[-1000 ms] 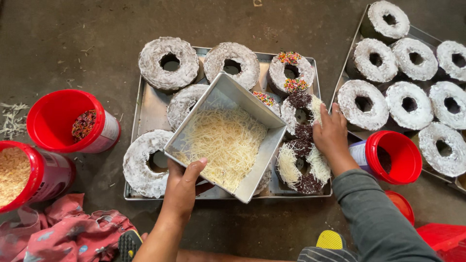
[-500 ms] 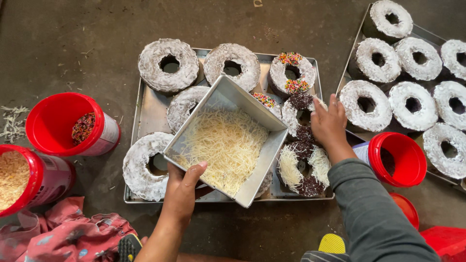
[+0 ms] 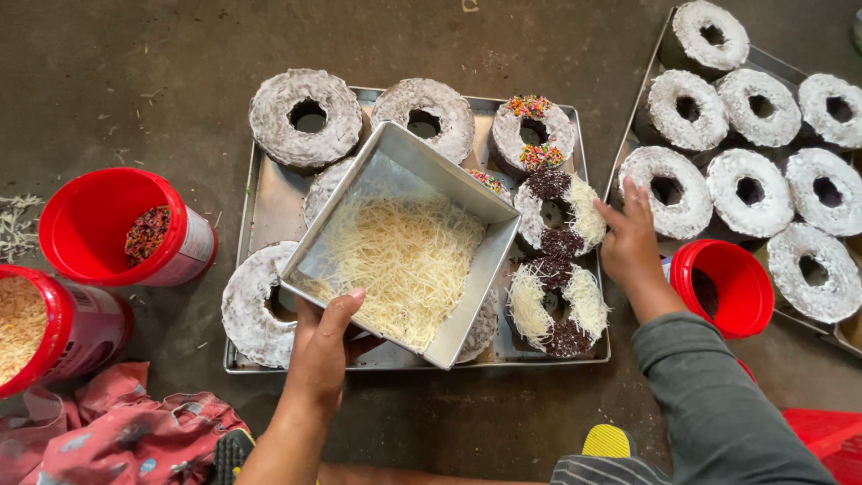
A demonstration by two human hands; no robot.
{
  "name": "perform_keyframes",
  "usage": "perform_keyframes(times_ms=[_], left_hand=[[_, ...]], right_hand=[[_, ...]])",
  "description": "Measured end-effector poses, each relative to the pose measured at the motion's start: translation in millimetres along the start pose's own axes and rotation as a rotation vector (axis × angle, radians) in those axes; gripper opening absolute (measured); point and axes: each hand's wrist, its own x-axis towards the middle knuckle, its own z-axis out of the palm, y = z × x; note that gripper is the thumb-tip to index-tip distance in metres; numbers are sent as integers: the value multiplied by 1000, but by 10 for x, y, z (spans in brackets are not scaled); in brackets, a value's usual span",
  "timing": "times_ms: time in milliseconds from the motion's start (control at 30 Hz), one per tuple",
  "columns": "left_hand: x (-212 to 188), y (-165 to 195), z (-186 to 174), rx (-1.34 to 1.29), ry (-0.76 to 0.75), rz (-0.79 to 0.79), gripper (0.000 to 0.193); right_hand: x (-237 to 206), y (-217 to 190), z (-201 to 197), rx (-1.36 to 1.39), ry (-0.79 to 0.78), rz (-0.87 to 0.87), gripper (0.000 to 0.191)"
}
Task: The person sits on the floor and decorates donuts by sprinkling shredded cheese and chocolate sprinkles onto them. They handle the donuts one at a time, placing toppings from containers and a metal tray onto the donuts arranged on baking sheets.
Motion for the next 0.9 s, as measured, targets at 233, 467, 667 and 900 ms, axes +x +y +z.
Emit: perform_keyframes(times_ms=[233, 467, 667, 900], left_hand=[[-62, 13, 1, 8, 0, 26, 71], [-127, 13, -28, 8, -13, 51, 68], [-138, 3, -20, -2, -16, 71, 66], [-158, 11, -26, 3, -7, 68, 70]], right_hand=[[-433, -62, -72, 93, -33, -18, 65], [-512, -283, -240, -96, -135, 27, 67], [-496, -361, -304, -191, -184, -27, 63], [-615, -385, -390, -279, -217, -84, 63]])
